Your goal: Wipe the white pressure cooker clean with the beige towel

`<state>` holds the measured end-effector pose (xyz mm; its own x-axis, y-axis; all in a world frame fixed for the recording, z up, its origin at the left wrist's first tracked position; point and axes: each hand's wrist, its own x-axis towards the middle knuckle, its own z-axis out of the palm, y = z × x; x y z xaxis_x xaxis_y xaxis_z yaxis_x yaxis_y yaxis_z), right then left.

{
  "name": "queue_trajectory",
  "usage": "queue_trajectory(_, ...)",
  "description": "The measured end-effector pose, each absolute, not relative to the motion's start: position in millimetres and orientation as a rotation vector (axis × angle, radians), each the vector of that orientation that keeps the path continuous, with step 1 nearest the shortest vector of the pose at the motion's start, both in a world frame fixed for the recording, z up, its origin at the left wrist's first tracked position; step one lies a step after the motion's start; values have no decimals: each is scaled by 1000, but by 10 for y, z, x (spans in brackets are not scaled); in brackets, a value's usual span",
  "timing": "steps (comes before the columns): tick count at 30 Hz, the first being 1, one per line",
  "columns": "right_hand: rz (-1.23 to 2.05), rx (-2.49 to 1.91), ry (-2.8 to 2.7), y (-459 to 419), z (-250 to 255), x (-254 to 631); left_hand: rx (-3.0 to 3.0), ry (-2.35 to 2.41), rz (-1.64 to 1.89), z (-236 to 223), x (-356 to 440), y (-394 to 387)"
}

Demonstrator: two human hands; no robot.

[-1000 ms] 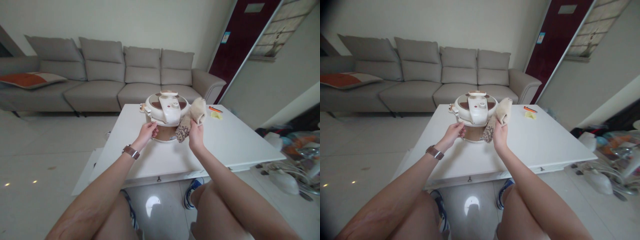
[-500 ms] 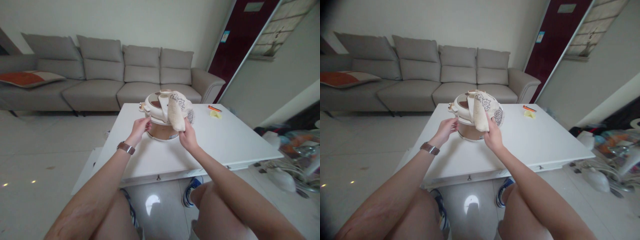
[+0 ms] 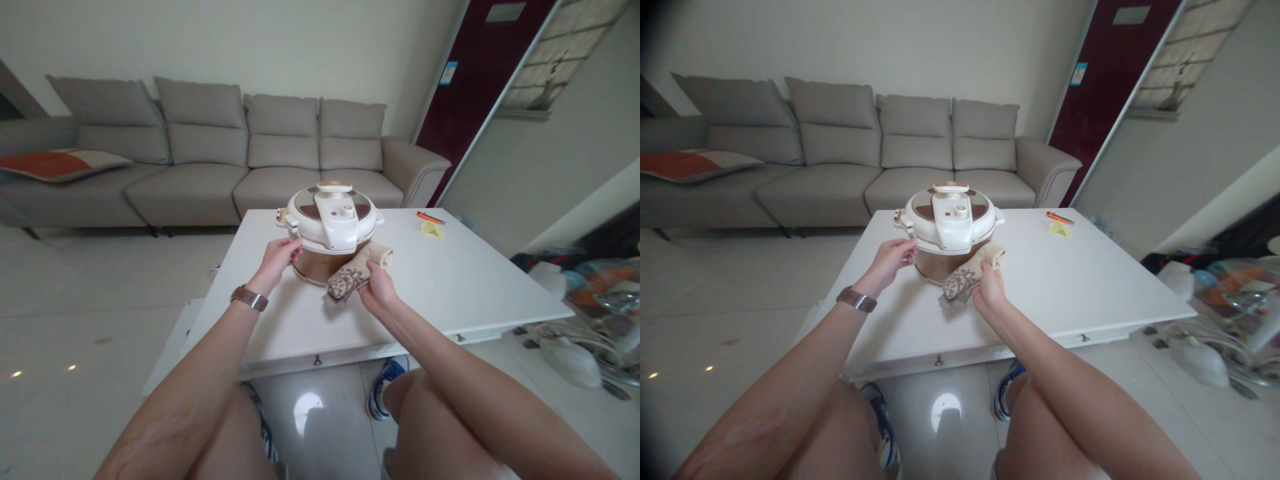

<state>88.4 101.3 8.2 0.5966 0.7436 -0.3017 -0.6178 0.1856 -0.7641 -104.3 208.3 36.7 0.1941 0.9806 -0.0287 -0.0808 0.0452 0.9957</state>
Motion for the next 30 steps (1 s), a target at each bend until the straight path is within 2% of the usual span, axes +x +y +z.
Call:
queue_trajectory(6, 1155, -907, -168, 874, 279, 701, 1029, 1138, 1398, 457, -1153, 2227)
queue_trajectory(10, 1174, -925, -108, 830, 305, 568, 947, 1160, 1455, 496, -1186, 2241)
queue_trajectory(18, 1060, -980, -123, 874, 122, 549, 998, 1143, 1321, 437, -1087, 2142)
queue_trajectory(25, 891, -1164, -135, 1061, -116, 1078, 1093, 1129, 1125, 377, -1107, 2087)
queue_trajectory(30, 619, -1260, -253, 1290, -299, 1575, 1141, 1079, 991, 340, -1028, 2016)
